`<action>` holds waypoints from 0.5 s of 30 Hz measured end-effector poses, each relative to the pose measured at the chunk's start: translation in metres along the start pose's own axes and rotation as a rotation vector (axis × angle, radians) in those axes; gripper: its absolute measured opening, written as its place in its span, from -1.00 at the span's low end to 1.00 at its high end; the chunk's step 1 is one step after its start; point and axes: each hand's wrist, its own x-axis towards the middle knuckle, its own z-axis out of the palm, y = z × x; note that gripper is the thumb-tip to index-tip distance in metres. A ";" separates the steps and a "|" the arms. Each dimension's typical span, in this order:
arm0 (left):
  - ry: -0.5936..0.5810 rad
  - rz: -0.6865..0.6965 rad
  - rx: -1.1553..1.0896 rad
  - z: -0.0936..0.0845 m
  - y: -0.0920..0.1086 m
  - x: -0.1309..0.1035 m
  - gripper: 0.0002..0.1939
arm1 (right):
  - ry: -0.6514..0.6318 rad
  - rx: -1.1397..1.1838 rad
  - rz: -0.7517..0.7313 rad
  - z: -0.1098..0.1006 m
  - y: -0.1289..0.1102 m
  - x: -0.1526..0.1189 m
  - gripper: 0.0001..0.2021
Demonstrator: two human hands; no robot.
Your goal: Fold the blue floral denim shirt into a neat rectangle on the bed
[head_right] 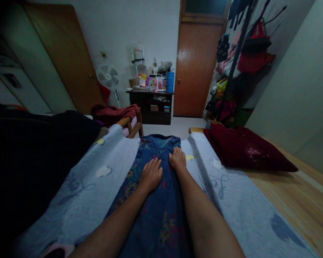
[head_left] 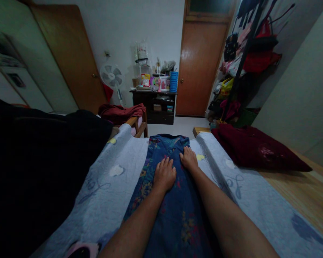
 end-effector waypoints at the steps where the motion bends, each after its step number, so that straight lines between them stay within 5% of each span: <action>1: 0.000 -0.002 -0.003 0.000 0.000 0.000 -0.51 | -0.005 0.001 -0.016 -0.002 0.000 -0.005 -0.48; 15: 0.032 -0.035 -0.050 -0.005 0.001 -0.001 -0.54 | -0.104 -0.023 -0.087 -0.029 0.007 -0.115 -0.49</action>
